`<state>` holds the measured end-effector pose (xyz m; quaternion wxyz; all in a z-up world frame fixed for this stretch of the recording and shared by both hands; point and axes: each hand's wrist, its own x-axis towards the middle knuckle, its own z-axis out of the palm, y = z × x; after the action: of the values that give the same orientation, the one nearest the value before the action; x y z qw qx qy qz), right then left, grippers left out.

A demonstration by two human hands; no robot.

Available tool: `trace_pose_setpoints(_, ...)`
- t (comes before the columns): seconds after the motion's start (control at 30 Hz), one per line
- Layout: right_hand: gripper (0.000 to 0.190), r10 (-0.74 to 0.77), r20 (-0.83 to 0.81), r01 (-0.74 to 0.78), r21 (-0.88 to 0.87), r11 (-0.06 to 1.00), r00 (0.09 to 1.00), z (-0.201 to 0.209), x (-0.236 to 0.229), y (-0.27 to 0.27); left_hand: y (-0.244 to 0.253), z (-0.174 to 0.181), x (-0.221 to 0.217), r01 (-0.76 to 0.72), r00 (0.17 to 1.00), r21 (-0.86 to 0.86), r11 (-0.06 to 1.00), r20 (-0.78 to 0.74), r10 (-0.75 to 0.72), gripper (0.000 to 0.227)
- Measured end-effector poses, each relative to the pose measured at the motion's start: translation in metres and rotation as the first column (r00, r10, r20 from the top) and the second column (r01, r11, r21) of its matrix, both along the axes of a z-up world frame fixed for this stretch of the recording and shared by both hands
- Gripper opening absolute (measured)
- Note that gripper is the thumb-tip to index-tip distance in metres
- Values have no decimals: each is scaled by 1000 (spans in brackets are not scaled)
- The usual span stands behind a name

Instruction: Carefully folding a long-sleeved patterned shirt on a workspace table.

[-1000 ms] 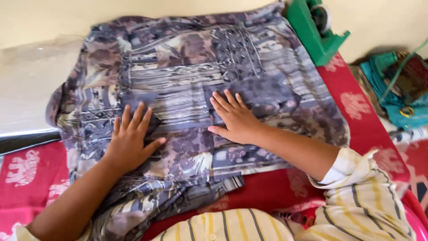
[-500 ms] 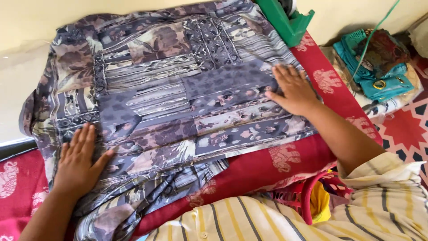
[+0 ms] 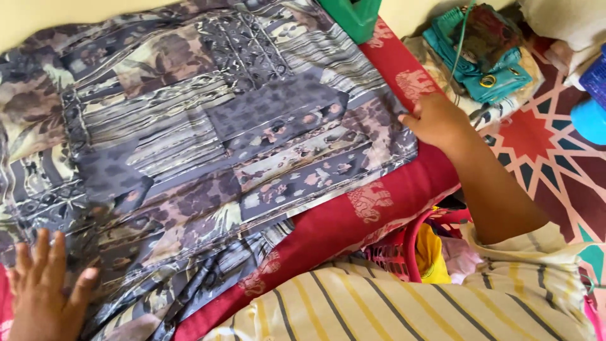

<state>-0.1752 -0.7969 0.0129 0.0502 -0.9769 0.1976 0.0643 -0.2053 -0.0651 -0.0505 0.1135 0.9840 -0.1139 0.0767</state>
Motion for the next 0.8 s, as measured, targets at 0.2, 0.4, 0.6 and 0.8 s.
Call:
trace_pose_setpoints(0.2, 21, -148, 207, 15, 535, 845, 967, -22, -12, -13, -18, -12, -7, -104, 976, 71, 992, -182, 115, 92)
trace_pose_setpoints(0.4, 21, -201, 84, 146, 432, 890, 976, 14, -24, 10, -19, 1, -3, -104, 945, 130, 986, -297, 139, 100)
trace_pose_setpoints(0.6, 48, 175, 248, -196, 61, 979, 953, 54, -11, 100, -37, 37, 10, -27, 950, 138, 990, -306, 68, 108)
trace_pose_setpoints(0.8, 74, 719, 151, -733, 69, 677, 678, 14, 9, 193, -74, 38, 11, 153, 964, 84, 985, -234, -130, 96)
